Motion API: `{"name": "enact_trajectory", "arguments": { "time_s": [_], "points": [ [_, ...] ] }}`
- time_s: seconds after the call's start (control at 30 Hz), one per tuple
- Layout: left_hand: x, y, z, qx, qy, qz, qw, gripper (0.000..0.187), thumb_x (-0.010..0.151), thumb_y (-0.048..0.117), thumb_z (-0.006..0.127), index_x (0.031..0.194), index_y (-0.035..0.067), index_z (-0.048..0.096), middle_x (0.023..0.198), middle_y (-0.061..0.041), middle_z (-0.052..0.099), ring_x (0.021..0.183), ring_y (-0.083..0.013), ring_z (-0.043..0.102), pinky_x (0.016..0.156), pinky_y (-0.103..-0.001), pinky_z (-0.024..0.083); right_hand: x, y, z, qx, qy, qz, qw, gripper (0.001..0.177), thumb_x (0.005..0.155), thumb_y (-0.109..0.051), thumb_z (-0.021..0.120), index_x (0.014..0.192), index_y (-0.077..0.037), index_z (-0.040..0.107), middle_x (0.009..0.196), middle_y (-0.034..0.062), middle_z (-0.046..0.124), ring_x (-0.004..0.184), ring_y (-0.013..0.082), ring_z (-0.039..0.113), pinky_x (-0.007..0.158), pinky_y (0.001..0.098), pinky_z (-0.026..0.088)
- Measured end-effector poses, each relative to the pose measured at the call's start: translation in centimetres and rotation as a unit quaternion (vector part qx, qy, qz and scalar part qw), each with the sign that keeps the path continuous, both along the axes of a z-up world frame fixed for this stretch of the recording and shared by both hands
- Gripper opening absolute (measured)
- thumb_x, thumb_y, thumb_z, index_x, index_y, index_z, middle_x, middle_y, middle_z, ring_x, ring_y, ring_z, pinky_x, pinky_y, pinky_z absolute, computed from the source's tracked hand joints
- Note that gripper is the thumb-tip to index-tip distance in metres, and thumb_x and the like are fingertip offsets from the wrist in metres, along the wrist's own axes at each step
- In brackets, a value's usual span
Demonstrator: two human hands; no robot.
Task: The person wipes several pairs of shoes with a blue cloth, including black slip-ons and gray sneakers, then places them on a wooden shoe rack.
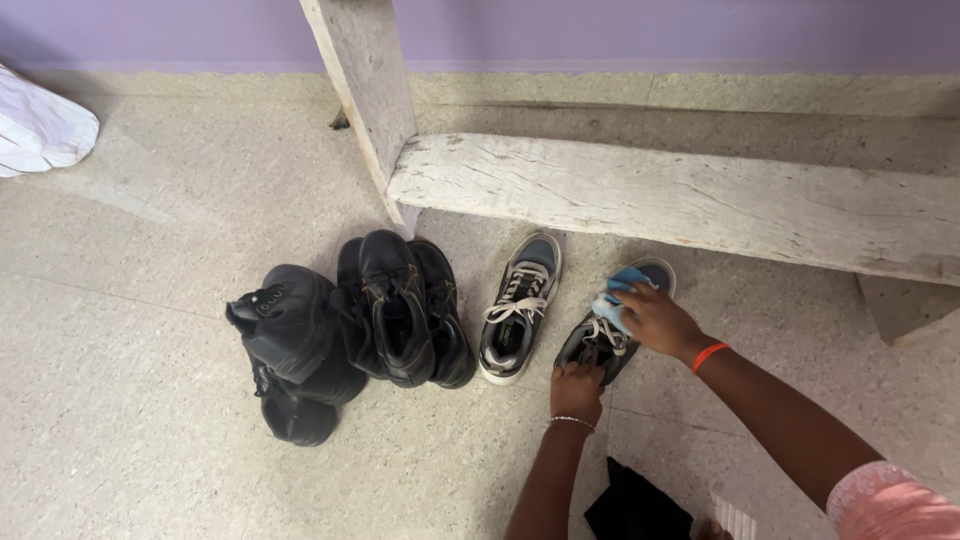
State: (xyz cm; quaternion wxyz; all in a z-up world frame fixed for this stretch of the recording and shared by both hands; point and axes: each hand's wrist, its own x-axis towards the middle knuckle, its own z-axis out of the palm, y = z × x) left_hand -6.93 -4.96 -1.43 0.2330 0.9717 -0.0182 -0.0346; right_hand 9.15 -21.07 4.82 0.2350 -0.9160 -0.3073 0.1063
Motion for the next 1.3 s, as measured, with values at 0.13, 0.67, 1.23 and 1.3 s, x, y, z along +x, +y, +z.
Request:
{"name": "enact_trajectory", "arguments": {
  "time_s": [0.13,0.67,1.23,1.3],
  "points": [
    [-0.3,0.3,-0.4,0.013,-0.025,-0.021,0.999,0.021,0.082,0.014,0.076,0.103,0.013,0.072,0.104,-0.005,0.072,0.107,-0.0256,0.062,0.092,-0.043,0.043,-0.7,1.3,-0.6,-0.031,-0.025,0.024,0.999,0.051,0.087,-0.017,0.069,0.136,-0.012,0.059,0.145,0.0179,0.049,0.126,0.0419,0.054,0.101,0.0466,0.051],
    [-0.3,-2.7,-4.5,0.265,-0.208,-0.143,0.931,0.02,0.087,0.02,0.061,0.096,0.01,0.077,0.101,-0.004,0.071,0.102,-0.0223,0.061,0.089,-0.042,0.044,-3.0,4.9,1.8,0.016,0.009,0.176,0.984,0.025,0.086,-0.007,0.066,0.109,-0.01,0.075,0.122,0.0082,0.07,0.12,0.0283,0.061,0.109,0.0458,0.044],
    [0.6,-1.7,-4.9,0.297,-0.186,-0.186,0.918,0.02,0.087,0.019,0.061,0.095,0.011,0.077,0.099,-0.005,0.069,0.099,-0.023,0.058,0.087,-0.043,0.044,-1.6,4.1,1.2,0.033,-0.033,0.157,0.987,0.028,0.08,-0.008,0.066,0.107,-0.011,0.075,0.121,0.011,0.068,0.116,0.0316,0.061,0.1,0.046,0.052],
    [1.3,-0.8,-4.5,0.293,-0.234,-0.185,0.909,0.022,0.084,0.021,0.061,0.094,0.011,0.077,0.099,-0.003,0.07,0.098,-0.0204,0.059,0.085,-0.041,0.043,-1.8,5.1,1.3,0.05,-0.016,0.162,0.985,0.03,0.081,-0.007,0.067,0.109,-0.011,0.075,0.127,0.0123,0.066,0.119,0.0337,0.058,0.1,0.047,0.051]
  ]
}}
